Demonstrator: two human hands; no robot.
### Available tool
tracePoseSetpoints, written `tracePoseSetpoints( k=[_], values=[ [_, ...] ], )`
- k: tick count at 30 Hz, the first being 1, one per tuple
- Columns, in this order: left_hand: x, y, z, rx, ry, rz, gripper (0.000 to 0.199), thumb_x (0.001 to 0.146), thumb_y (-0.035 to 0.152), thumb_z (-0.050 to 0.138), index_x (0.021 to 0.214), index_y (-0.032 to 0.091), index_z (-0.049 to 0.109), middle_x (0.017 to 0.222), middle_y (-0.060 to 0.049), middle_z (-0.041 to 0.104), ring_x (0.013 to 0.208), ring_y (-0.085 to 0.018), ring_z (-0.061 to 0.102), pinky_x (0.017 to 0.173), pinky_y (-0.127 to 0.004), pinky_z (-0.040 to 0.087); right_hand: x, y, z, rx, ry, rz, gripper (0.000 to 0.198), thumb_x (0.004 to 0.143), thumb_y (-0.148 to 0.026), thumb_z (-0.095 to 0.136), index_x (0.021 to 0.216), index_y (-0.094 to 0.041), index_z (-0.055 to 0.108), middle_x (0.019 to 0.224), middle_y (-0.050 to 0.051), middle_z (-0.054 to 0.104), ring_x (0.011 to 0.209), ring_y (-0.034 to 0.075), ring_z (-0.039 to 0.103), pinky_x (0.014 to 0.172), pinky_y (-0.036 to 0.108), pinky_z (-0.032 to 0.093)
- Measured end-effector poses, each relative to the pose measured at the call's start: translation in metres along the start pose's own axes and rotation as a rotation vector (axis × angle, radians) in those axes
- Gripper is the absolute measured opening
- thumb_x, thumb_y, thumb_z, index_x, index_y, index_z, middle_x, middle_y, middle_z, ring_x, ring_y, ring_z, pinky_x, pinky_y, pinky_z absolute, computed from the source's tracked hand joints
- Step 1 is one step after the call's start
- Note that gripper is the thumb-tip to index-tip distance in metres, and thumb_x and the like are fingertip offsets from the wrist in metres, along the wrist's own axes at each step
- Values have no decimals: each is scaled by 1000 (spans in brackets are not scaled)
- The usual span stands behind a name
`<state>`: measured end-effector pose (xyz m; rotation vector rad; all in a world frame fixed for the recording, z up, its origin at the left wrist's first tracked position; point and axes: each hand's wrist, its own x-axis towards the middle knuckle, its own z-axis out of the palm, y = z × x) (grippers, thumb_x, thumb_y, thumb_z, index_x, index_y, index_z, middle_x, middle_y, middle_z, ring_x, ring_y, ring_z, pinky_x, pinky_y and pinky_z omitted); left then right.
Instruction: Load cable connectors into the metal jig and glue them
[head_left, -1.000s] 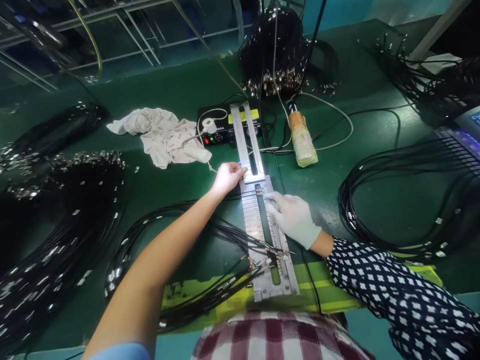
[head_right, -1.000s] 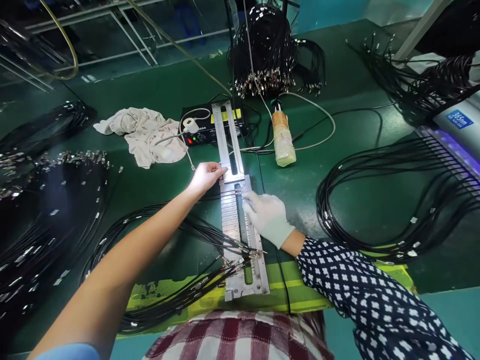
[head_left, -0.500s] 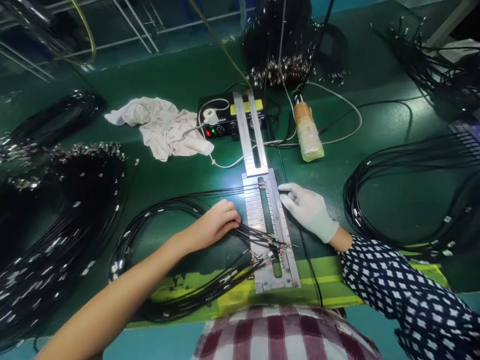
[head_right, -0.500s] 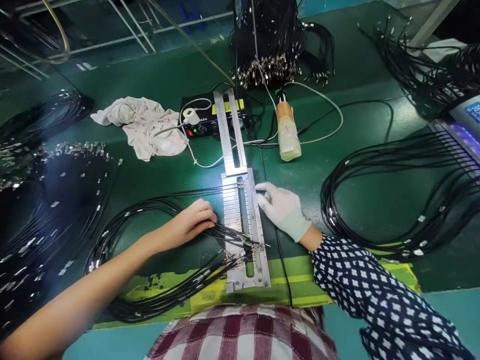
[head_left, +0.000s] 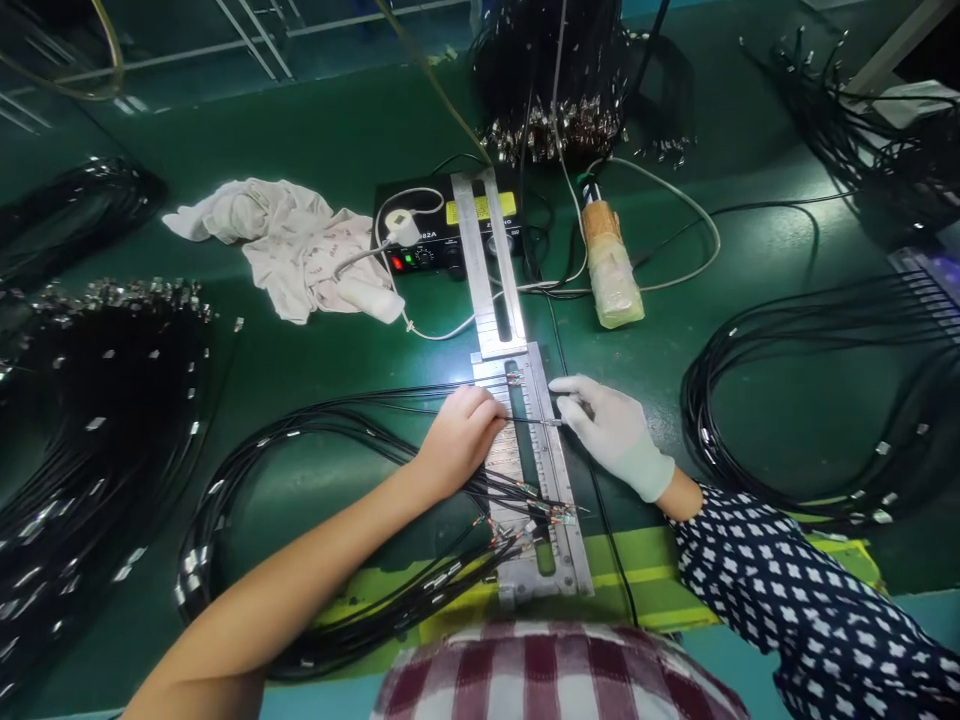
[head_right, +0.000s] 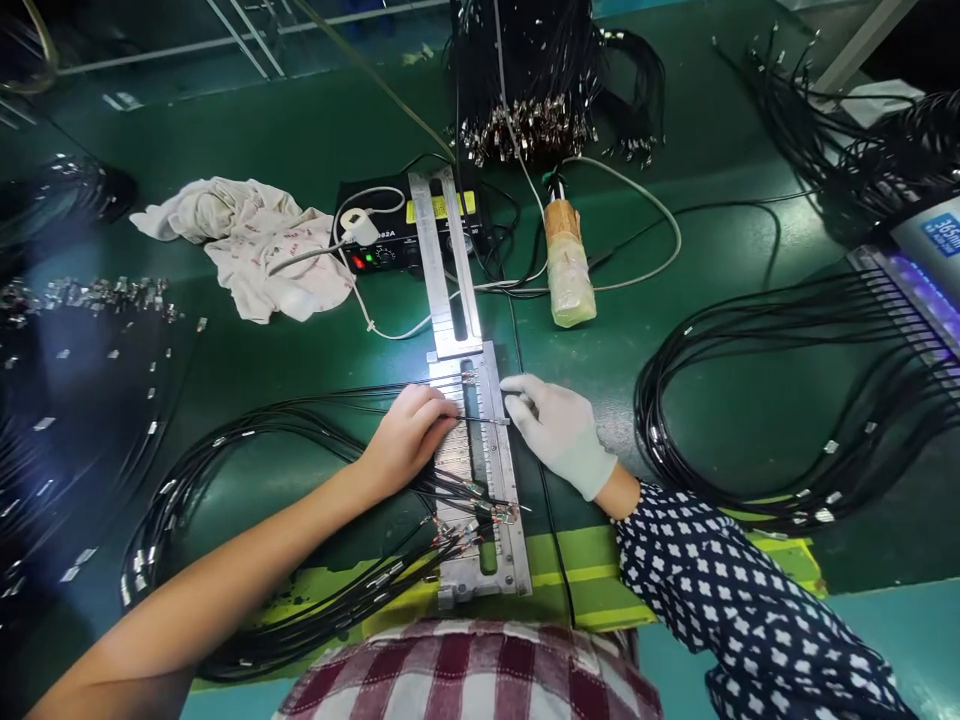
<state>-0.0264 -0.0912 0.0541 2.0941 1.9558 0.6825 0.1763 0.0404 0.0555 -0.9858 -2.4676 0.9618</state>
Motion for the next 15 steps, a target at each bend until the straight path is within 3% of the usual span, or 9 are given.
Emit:
tracePoseSetpoints(
  k=[8, 15],
  values=[
    [-7, -31, -19, -96, 56, -107, 15, 100, 21, 43, 93, 20, 57, 86, -4, 60, 81, -16, 57, 75, -28, 50, 1, -3, -2, 22, -4, 13, 24, 94, -31, 50, 109, -28, 68, 74, -3, 68, 70, 18, 64, 68, 31, 44],
    [-1, -44, -29, -72, -69, 116, 31, 100, 16, 38, 120, 21, 62, 96, -7, 63, 86, -15, 61, 75, -25, 52, 2, -3, -2, 13, -12, 6, 23, 94, -30, 51, 109, -27, 68, 73, -3, 67, 69, 17, 63, 67, 30, 43]
  ],
)
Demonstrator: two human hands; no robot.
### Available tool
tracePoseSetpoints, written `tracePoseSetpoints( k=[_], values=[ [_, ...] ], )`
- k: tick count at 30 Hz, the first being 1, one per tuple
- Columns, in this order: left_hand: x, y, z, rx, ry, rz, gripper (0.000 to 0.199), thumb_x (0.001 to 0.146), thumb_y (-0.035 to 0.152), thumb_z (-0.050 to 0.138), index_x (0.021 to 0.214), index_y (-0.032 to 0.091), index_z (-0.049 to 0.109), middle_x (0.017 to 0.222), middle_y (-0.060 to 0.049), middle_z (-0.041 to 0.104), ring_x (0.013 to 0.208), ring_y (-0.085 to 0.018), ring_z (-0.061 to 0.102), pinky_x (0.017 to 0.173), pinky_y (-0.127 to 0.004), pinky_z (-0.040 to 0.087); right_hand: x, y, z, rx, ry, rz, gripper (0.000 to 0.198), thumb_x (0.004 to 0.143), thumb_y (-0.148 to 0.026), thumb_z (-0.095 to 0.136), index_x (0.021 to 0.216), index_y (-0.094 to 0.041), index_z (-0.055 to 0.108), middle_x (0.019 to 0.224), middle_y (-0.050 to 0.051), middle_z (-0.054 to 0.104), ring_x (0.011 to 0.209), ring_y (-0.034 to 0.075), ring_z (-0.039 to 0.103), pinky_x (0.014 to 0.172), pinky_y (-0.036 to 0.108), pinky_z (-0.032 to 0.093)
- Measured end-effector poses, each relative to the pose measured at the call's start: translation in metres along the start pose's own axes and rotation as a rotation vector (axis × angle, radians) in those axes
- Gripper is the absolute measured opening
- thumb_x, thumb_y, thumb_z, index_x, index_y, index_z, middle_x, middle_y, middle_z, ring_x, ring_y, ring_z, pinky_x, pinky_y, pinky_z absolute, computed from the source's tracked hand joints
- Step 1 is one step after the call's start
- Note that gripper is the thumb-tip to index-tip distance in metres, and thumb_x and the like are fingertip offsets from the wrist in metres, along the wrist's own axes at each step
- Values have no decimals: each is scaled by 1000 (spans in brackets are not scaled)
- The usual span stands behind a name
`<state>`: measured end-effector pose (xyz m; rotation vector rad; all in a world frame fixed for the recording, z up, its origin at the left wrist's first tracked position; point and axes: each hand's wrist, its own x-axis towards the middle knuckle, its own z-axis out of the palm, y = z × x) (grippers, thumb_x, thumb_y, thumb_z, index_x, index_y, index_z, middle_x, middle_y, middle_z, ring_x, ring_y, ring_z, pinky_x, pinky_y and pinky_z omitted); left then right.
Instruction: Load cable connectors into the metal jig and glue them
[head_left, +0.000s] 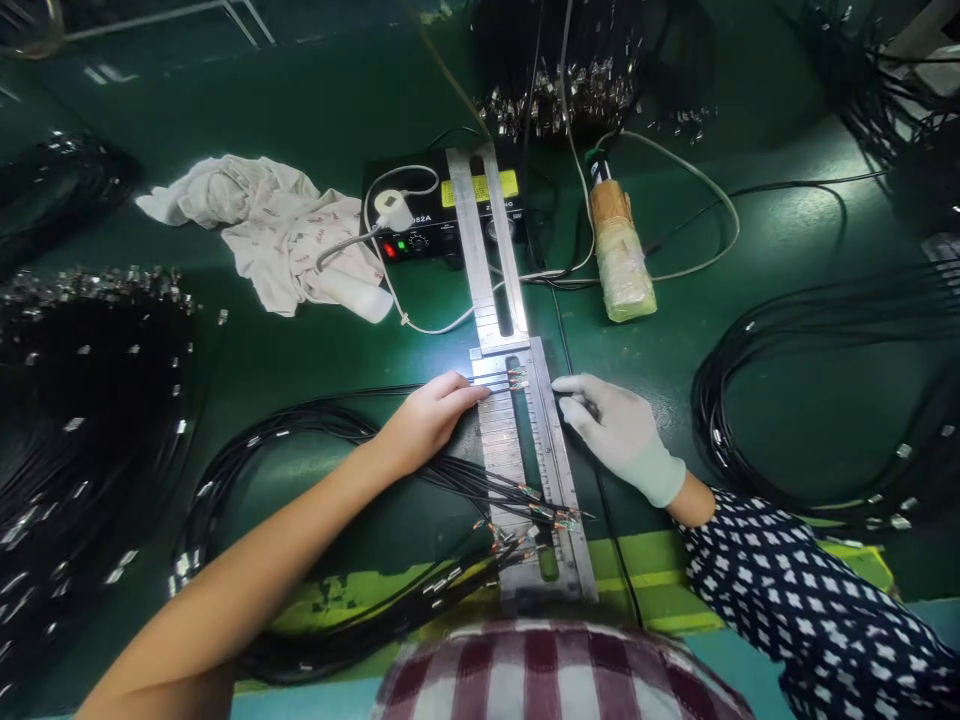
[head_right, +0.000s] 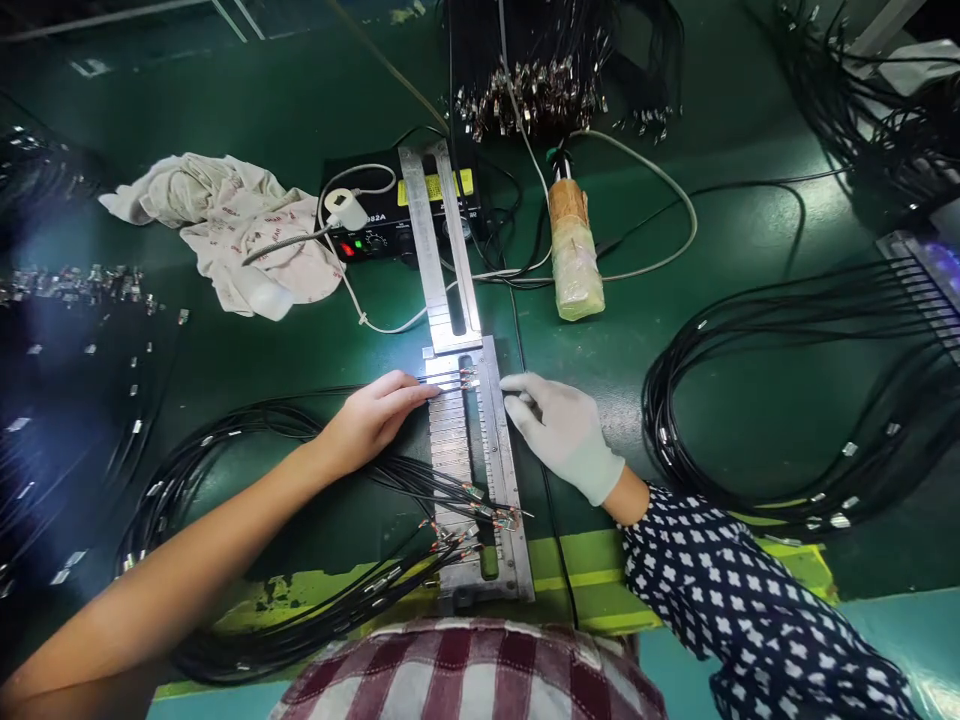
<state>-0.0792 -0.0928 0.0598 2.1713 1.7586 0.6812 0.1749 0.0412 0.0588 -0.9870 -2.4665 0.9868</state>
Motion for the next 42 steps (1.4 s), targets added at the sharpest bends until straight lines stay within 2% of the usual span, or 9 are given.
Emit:
tracePoseSetpoints(
  k=[7, 11, 16, 20, 25, 29, 33, 37, 42],
  values=[
    [8, -6, -10, 160, -80, 46, 35, 98, 16, 35, 119, 22, 64, 98, -7, 61, 85, -17, 57, 74, -28, 51, 1, 0, 0, -13, -13, -1, 22, 94, -31, 51, 109, -28, 68, 74, -3, 68, 69, 18, 62, 67, 30, 43],
    [16, -6, -12, 132, -102, 46, 36, 99, 17, 33, 118, 20, 62, 97, -7, 59, 84, -16, 57, 75, -28, 51, 1, 1, 1, -12, -15, -8, 22, 95, -30, 51, 108, -28, 69, 74, -3, 68, 68, 17, 62, 67, 30, 43],
    [10, -3, -5, 61, -43, 75, 31, 99, 14, 38, 120, 18, 60, 100, -9, 62, 90, -17, 59, 79, -28, 51, 0, 3, 3, -26, -4, -21, 21, 96, -31, 52, 108, -28, 69, 75, -4, 67, 68, 16, 61, 68, 30, 42],
    [-9, 6, 9, 358, 50, 20, 36, 98, 15, 40, 124, 23, 62, 103, -11, 63, 88, -21, 55, 74, -34, 46, -1, 5, 4, -26, -9, -24, 21, 97, -32, 52, 108, -28, 69, 76, -4, 68, 70, 17, 62, 68, 30, 41],
    [-24, 17, 20, 471, -12, -64, 43, 98, 13, 36, 137, 16, 53, 90, -9, 63, 76, -21, 50, 65, -33, 40, 1, 4, 3, -33, -3, -27, 19, 96, -30, 54, 107, -28, 70, 76, -4, 68, 72, 17, 62, 68, 29, 40],
    [-10, 21, 23, 536, -52, -69, 36, 99, 19, 40, 130, 19, 59, 89, -7, 63, 78, -20, 53, 65, -33, 36, 1, 2, 4, -25, 0, -27, 20, 96, -30, 53, 105, -28, 70, 74, -4, 67, 70, 16, 62, 67, 28, 40],
    [14, 24, 26, 590, -96, -60, 43, 99, 17, 40, 139, 30, 53, 87, -5, 62, 76, -19, 54, 66, -32, 34, 1, 3, 5, -41, 18, -30, 20, 96, -30, 53, 106, -28, 71, 73, -4, 68, 69, 16, 61, 67, 28, 40],
    [15, 34, 19, 479, -116, -143, 38, 102, 23, 38, 136, 20, 54, 94, -9, 64, 84, -22, 56, 69, -35, 38, 1, 5, 5, -57, 17, -33, 21, 96, -31, 54, 107, -28, 71, 75, -4, 69, 68, 16, 61, 67, 28, 41],
    [-19, 49, -5, -5, -297, -128, 22, 101, 33, 45, 111, 18, 58, 103, -7, 63, 94, -20, 55, 84, -35, 43, 2, 4, 4, -70, 12, -30, 20, 95, -31, 54, 107, -28, 71, 74, -4, 68, 66, 16, 60, 65, 28, 39]
  ],
)
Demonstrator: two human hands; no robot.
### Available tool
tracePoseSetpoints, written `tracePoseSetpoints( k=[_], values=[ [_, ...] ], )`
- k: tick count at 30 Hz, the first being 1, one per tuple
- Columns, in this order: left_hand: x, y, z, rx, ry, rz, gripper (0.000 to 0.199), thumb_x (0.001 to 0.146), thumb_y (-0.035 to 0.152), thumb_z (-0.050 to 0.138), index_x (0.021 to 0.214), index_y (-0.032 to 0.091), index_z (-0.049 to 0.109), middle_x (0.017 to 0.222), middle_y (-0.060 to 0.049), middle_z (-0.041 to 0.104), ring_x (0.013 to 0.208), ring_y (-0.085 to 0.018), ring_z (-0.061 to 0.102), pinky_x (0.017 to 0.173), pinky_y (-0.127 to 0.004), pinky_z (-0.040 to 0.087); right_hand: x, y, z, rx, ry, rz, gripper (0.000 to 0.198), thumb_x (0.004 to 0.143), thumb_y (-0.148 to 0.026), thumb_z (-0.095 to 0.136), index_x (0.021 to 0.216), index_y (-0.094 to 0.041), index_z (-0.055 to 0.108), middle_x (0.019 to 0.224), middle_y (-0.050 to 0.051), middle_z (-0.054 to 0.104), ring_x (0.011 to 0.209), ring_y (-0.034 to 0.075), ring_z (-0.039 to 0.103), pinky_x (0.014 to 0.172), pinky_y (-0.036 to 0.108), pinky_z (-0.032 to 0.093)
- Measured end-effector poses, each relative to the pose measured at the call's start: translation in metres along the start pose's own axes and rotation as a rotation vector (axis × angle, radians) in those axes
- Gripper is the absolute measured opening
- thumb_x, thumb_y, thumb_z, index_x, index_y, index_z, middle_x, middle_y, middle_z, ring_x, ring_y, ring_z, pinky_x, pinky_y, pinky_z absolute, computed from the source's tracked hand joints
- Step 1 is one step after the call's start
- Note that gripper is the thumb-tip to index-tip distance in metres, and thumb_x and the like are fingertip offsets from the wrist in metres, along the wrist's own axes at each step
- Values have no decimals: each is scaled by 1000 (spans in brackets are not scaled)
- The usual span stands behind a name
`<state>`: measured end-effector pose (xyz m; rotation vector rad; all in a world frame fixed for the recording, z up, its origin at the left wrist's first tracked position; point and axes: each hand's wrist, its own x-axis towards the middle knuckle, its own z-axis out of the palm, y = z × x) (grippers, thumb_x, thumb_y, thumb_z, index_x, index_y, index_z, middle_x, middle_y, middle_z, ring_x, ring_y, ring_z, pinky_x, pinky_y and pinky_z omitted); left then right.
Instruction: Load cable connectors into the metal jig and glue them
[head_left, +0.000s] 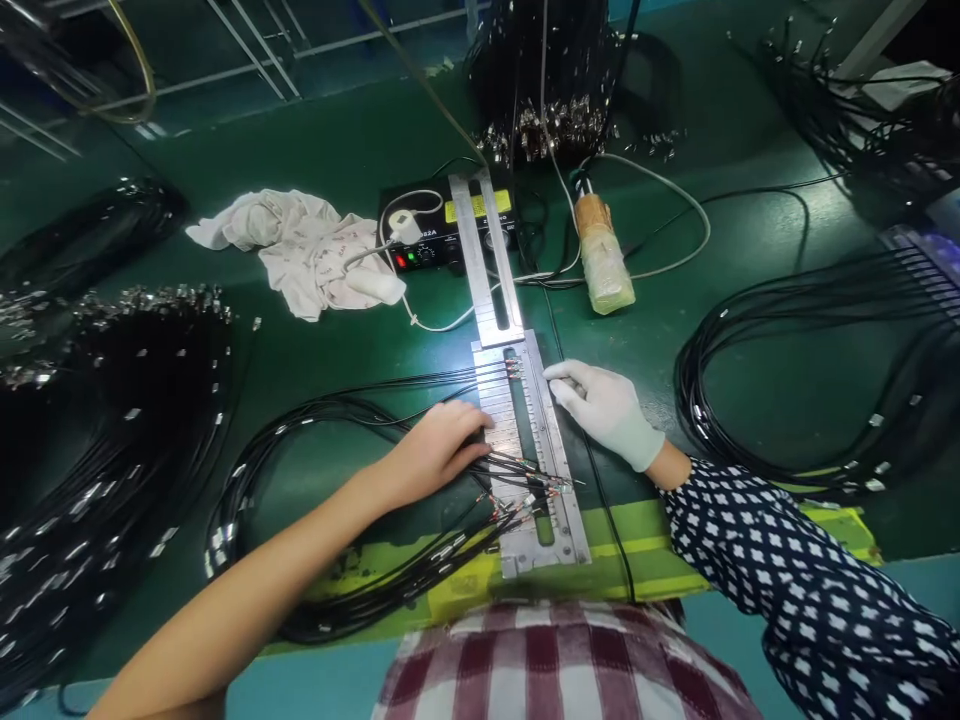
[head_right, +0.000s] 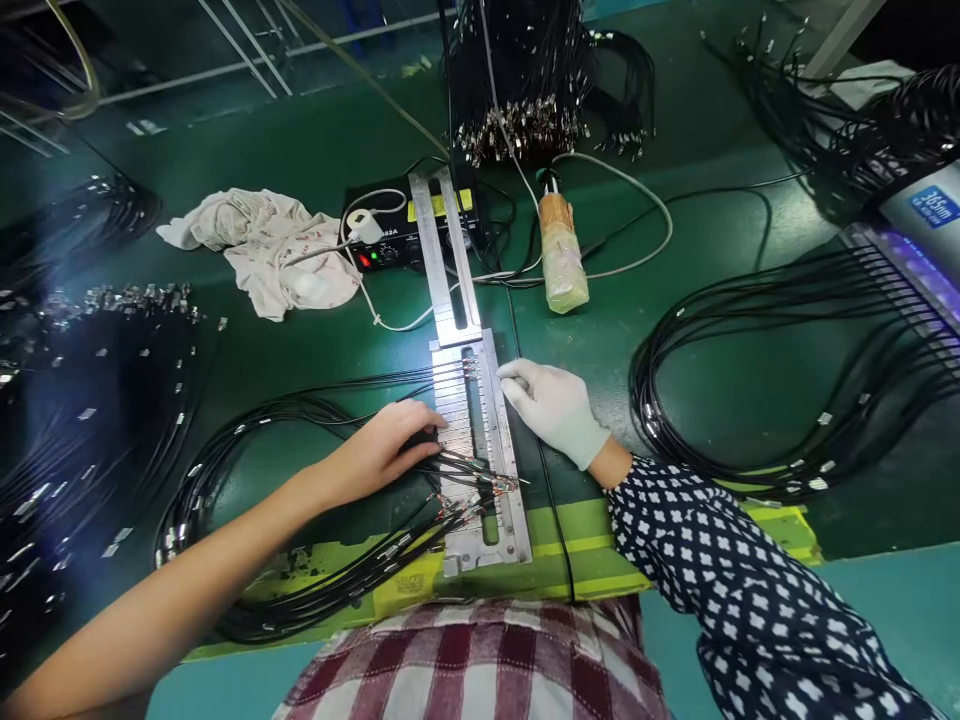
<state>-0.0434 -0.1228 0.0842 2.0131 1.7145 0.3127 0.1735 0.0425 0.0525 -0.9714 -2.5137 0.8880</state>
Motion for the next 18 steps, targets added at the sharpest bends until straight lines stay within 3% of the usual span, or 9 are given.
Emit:
tracePoseSetpoints(
  k=[4, 8, 12, 18],
  values=[
    [-17, -3, 0, -257, -12, -46, 14, 99, 27, 49, 97, 19, 60, 94, -4, 61, 89, -18, 54, 82, -32, 45, 0, -1, 0, 16, 11, -3, 19, 95, -31, 55, 104, -28, 71, 70, -5, 66, 65, 16, 59, 65, 27, 39],
    [-10, -12, 6, -426, 213, -77, 10, 94, 26, 60, 88, 18, 64, 91, -4, 63, 88, -16, 59, 81, -29, 48, -1, -1, 0, 35, 18, -2, 18, 94, -29, 54, 102, -28, 71, 67, -5, 65, 65, 15, 60, 66, 27, 39],
    [1, -21, 6, -265, 422, -92, 13, 96, 24, 56, 96, 19, 69, 89, -4, 65, 84, -15, 61, 76, -27, 49, -1, -1, 0, 42, 31, -18, 18, 94, -29, 55, 102, -28, 70, 67, -5, 64, 66, 15, 59, 66, 27, 39],
    [9, -33, 0, -3, 349, 59, 28, 99, 19, 45, 114, 20, 69, 85, -4, 64, 79, -14, 59, 70, -25, 49, -1, -1, -1, 42, -1, -10, 17, 95, -28, 54, 102, -28, 69, 70, -6, 65, 67, 15, 60, 66, 27, 39]
  ],
)
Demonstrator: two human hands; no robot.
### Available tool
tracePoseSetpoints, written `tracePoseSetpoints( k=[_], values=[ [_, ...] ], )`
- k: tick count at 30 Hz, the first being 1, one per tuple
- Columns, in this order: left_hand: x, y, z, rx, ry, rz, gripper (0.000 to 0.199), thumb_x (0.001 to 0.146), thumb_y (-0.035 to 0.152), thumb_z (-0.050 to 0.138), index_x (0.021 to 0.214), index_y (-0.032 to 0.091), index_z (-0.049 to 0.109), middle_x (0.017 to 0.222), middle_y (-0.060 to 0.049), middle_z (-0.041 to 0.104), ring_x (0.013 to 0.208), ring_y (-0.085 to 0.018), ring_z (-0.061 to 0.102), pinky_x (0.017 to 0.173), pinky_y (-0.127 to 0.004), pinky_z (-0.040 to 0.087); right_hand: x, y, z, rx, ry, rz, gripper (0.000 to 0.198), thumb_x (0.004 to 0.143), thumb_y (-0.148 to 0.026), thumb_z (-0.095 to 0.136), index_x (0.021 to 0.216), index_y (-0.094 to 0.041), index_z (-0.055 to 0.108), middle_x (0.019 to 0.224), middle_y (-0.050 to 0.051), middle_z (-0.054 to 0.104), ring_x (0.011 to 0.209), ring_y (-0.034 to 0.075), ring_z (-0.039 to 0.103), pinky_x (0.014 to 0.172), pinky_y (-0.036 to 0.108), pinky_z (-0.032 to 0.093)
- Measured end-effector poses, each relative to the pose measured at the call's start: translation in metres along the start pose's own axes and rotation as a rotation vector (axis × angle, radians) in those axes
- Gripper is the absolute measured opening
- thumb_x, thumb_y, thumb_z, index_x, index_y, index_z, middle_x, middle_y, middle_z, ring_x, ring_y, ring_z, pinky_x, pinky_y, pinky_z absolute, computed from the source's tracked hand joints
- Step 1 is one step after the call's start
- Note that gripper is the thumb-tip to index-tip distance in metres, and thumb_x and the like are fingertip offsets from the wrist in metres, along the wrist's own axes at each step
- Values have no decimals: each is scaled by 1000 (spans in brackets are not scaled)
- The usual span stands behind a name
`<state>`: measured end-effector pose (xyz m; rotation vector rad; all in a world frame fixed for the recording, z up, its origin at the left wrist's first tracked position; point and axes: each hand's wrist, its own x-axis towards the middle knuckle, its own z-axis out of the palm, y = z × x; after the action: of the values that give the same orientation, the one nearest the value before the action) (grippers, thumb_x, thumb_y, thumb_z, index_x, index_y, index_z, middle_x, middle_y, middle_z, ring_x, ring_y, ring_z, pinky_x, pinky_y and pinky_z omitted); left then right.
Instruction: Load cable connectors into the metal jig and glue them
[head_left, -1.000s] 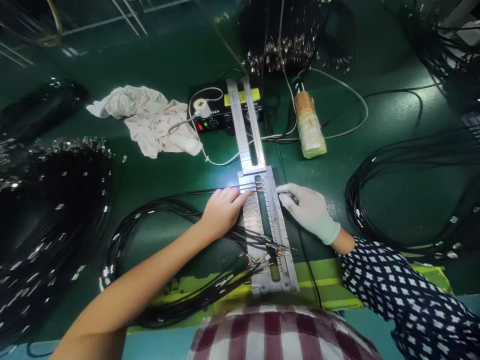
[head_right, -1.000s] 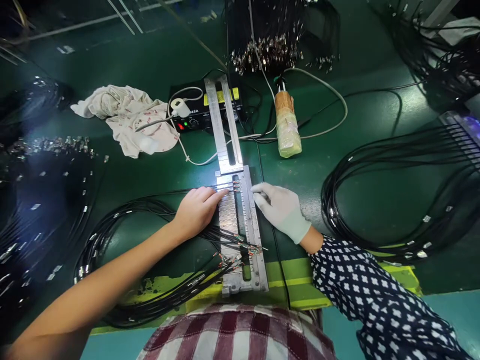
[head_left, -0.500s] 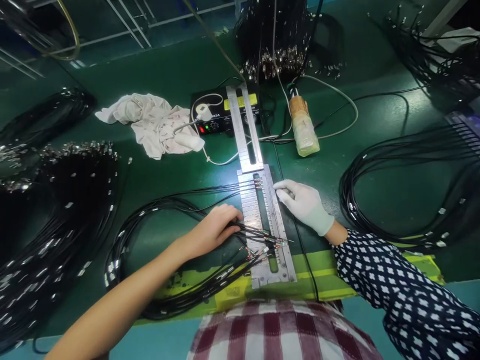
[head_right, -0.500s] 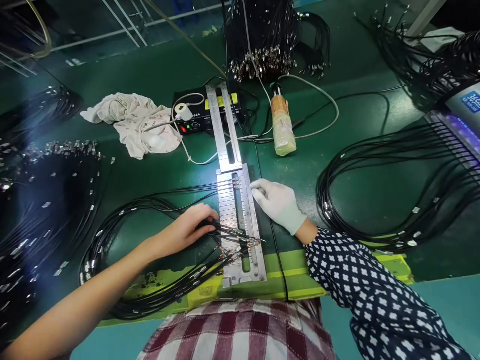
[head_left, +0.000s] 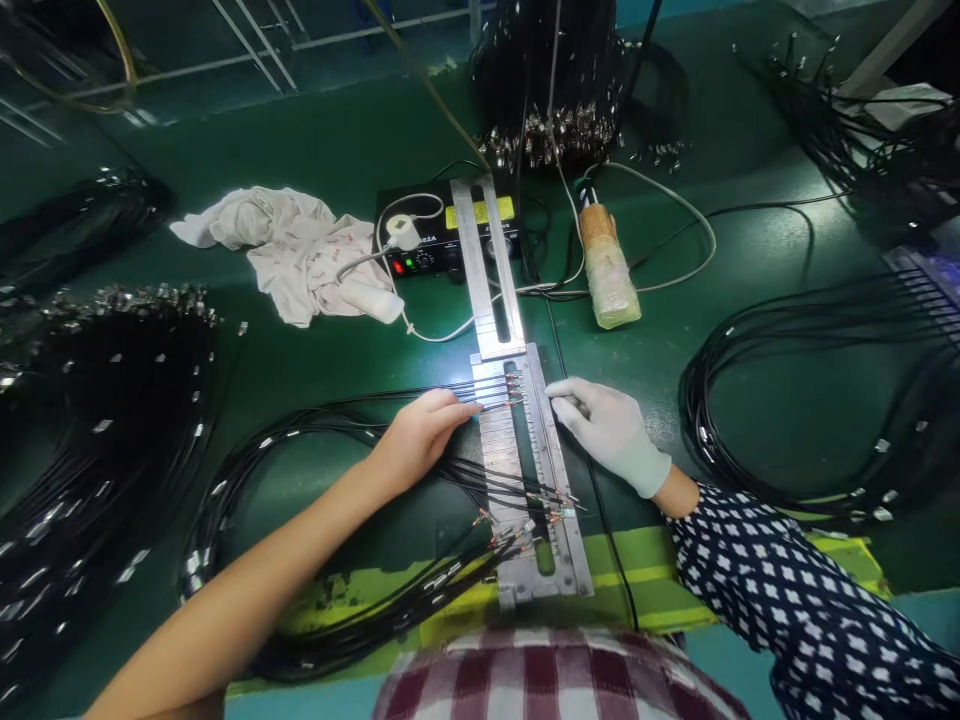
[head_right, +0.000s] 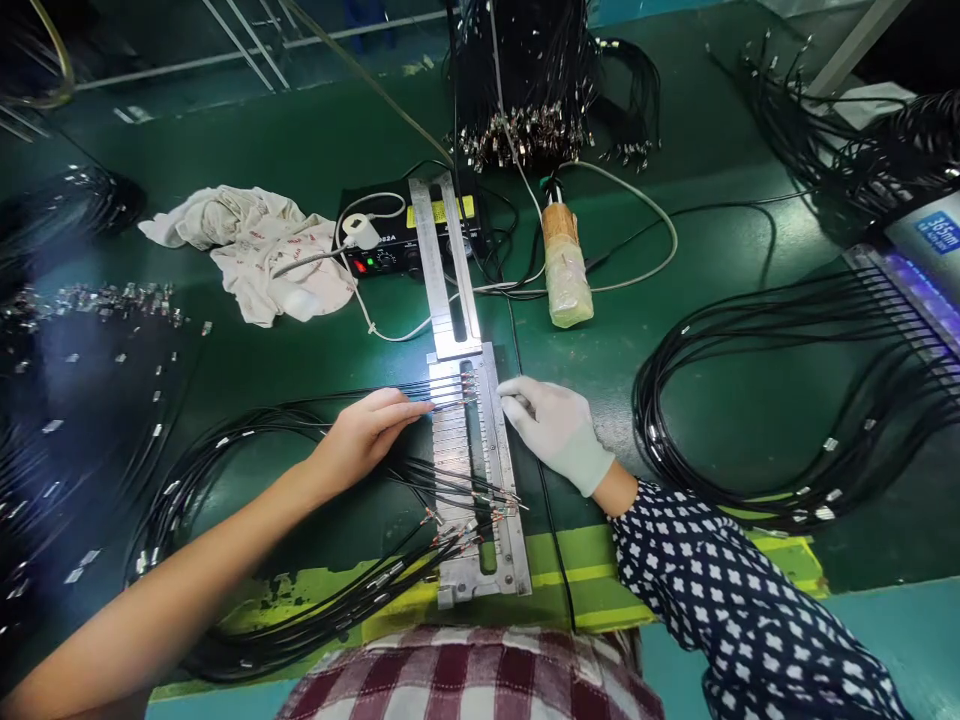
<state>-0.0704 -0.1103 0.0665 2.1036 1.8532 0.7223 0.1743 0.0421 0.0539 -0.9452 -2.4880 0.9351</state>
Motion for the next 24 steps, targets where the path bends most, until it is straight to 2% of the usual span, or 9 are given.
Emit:
tracePoseSetpoints(
  k=[11, 18, 24],
  values=[
    [11, -8, -2, 116, -28, 121, 32, 98, 11, 41, 117, 17, 65, 93, -7, 65, 84, -16, 58, 73, -27, 49, 0, -1, -1, -15, -21, 10, 18, 96, -30, 53, 104, -28, 69, 72, -5, 66, 69, 15, 61, 66, 28, 39],
    [13, -10, 5, 88, -31, 96, 30, 100, 16, 40, 115, 18, 65, 93, -7, 66, 85, -16, 58, 74, -27, 49, 0, -2, -1, -14, -20, 5, 18, 96, -29, 53, 104, -27, 69, 73, -4, 67, 68, 16, 61, 66, 28, 40],
    [-3, -3, 13, 297, 34, 33, 33, 98, 18, 45, 119, 30, 68, 99, -8, 61, 89, -20, 52, 75, -34, 39, 0, -2, -1, -14, -23, 11, 18, 96, -28, 53, 104, -28, 69, 74, -4, 68, 69, 17, 62, 67, 29, 40]
  ],
)
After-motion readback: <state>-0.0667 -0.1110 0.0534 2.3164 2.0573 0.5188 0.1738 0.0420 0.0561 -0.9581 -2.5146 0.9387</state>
